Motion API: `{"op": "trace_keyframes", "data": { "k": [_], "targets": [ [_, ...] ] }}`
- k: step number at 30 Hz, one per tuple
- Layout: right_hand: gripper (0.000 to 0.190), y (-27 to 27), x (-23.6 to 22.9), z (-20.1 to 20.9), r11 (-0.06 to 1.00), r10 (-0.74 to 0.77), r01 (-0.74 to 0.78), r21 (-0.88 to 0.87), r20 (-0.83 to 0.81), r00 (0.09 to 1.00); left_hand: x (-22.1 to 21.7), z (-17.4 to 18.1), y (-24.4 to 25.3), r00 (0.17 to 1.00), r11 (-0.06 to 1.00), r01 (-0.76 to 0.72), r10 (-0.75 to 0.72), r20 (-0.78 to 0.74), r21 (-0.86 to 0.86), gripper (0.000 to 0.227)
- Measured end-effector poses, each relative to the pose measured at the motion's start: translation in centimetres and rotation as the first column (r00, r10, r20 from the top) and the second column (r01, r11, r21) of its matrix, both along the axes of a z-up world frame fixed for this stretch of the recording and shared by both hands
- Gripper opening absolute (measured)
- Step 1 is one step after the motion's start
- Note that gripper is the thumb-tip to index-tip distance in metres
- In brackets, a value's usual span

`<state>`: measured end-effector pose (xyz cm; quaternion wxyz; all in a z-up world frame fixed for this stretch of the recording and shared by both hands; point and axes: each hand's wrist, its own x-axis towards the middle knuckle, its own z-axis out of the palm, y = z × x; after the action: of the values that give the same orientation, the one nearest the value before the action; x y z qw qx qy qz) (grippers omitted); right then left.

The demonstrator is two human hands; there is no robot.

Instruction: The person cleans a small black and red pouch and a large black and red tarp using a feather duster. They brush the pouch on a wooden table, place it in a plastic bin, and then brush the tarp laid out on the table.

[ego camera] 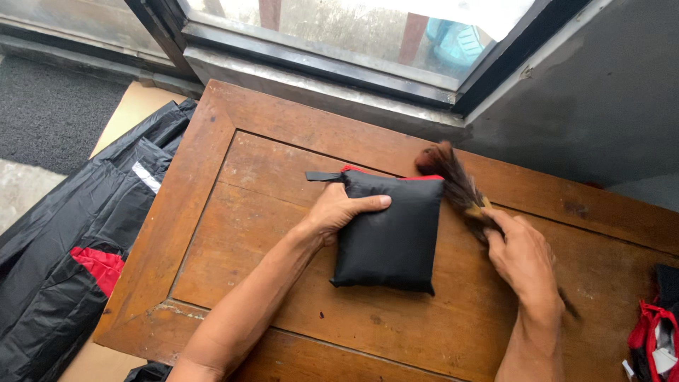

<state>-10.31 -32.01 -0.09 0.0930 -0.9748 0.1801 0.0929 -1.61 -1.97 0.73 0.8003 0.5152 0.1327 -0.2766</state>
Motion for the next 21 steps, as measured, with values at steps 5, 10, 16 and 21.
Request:
{"op": "trace_keyframes", "data": {
  "k": [5, 10, 16, 21],
  "targets": [
    [0.038, 6.2, -0.3, 1.7, 0.943, 0.316, -0.212, -0.258, 0.485, 0.816, 0.2, 0.2, 0.0, 0.981, 0.945, 0.041, -0.099, 0.164, 0.324, 0.052],
    [0.056, 14.4, 0.0, 3.4, 0.876, 0.468, -0.416, -0.242, 0.636, 0.614, -0.4, 4.1, 1.7, 0.912, 0.778, -0.028, -0.237, 0.335, 0.627, 0.133],
    [0.058, 16.3, -0.4, 3.2, 0.887, 0.438, -0.449, -0.107, 0.504, 0.745, -2.3, 7.3, 1.7, 0.277, 0.655, -0.553, -0.438, 0.855, 0.515, 0.050],
    [0.058, 16.6, 0.1, 1.7, 0.879, 0.439, -0.477, -0.024, 0.434, 0.787, -3.3, 0.6, 0.4, 0.121, 0.578, -0.367, -0.748, 0.653, 0.729, 0.074]
  ]
}}
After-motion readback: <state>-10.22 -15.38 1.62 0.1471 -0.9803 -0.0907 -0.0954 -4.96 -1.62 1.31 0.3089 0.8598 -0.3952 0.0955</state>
